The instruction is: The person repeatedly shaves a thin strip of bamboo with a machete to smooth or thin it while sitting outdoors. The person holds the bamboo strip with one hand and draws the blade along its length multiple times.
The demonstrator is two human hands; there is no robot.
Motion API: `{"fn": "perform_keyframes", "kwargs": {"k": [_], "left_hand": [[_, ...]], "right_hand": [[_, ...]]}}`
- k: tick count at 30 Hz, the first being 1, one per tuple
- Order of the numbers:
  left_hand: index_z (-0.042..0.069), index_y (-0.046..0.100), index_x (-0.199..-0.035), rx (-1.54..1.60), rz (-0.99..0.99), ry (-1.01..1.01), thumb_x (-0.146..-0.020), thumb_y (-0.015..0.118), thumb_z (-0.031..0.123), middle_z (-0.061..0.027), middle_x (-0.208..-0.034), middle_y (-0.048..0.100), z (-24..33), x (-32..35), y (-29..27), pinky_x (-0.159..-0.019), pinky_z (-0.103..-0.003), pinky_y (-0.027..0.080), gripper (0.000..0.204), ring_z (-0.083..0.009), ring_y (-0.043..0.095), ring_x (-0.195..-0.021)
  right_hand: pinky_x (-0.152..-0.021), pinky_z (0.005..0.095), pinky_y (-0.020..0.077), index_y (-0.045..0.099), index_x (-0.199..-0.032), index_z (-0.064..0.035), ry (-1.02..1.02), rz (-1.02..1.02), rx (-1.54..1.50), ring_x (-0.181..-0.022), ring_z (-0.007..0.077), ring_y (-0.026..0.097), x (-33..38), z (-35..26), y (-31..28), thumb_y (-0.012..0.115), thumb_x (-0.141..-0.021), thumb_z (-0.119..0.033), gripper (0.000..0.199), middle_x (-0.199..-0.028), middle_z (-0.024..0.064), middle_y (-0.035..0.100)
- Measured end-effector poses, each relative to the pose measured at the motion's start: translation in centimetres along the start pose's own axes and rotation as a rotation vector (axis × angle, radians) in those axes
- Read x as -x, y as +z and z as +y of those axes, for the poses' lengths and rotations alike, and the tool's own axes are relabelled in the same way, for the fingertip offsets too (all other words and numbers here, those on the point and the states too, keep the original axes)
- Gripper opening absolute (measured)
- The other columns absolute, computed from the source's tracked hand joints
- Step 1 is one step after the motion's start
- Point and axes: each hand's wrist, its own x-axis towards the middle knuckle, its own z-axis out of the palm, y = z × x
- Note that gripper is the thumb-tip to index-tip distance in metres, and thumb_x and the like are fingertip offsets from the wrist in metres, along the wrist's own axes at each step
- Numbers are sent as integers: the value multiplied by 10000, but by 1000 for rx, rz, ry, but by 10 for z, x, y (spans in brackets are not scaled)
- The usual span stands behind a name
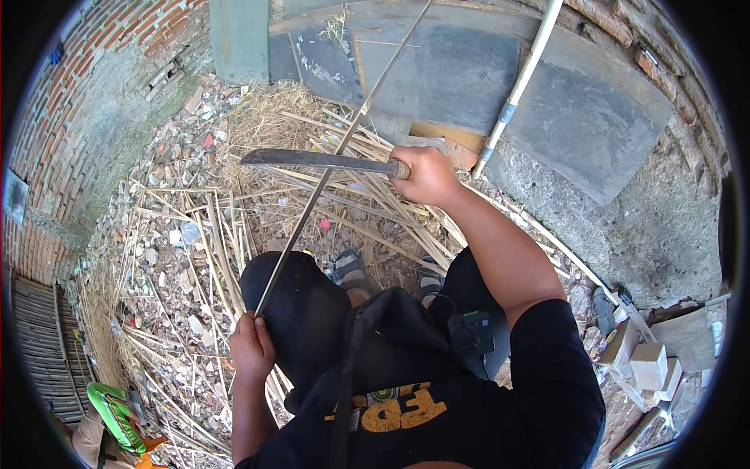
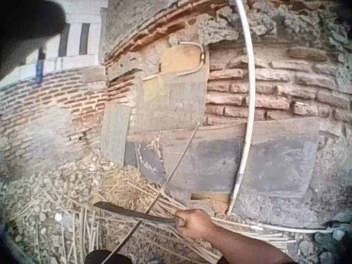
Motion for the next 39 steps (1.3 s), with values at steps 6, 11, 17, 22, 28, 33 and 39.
{"fn": "perform_keyframes", "kwargs": {"k": [6, 11, 17, 22, 28, 33, 39], "left_hand": [[-4, 606, -1043, -13, 0, 41, -1019, 525, 126, -240, -857, 649, 15, -11, 3, -634, -507, 490, 155, -459, 634, -747], [-6, 608, -1037, 0, -29, 33, -1017, 531, 120, -233, -864, 650, 22, -20, 1, -667, -521, 488, 148, -459, 635, -773], [8, 631, -1002, -126, 83, 158, -955, 600, 77, -175, -920, 636, 37, -28, 6, -764, -486, 475, 89, -398, 611, -872], [10, 626, -1017, -98, 81, 141, -949, 612, 84, -168, -933, 624, 38, -34, 17, -781, -472, 470, 101, -383, 600, -882], [-2, 610, -1055, -3, -38, -7, -1007, 574, 153, -194, -902, 659, 48, -28, 9, -705, -491, 494, 166, -422, 644, -811], [-2, 630, -986, 68, -5, -2, -1049, 515, 246, -205, -872, 662, 41, -18, 10, -664, -475, 502, 280, -424, 651, -775], [9, 630, -909, 49, -53, -98, -1055, 486, 238, -216, -786, 635, 27, -8, 2, -640, -498, 475, 307, -438, 634, -726]], "right_hand": [[-710, 457, 544, 682, -999, -64, 16, 19, -16, -817, 392, 685, -1, -2, -4, 771, -707, -139, 315, -859, 200, 691], [-704, 462, 541, 679, -991, -69, -19, 33, -4, -813, 393, 683, 0, -1, -2, 770, -709, -139, 304, -848, 191, 690], [-705, 469, 539, 669, -982, -79, -27, -41, 31, -818, 386, 681, 0, -4, -3, 772, -716, -160, 297, -859, 176, 693], [-694, 479, 532, 649, -938, -90, -135, -66, 99, -809, 370, 676, 2, -8, 0, 743, -712, -162, 255, -842, 132, 688], [-707, 470, 562, 636, -972, -116, -196, -183, 211, -850, 318, 703, 4, -16, 5, 732, -718, -204, 286, -886, 73, 708], [-659, 481, 537, 608, -896, -107, -248, -162, 151, -789, 341, 681, 7, -31, 13, 727, -672, -161, 260, -806, 82, 670], [-662, 483, 538, 590, -896, -97, -269, -203, 162, -803, 344, 685, 9, -27, 17, 729, -672, -170, 273, -819, 83, 677]]}}
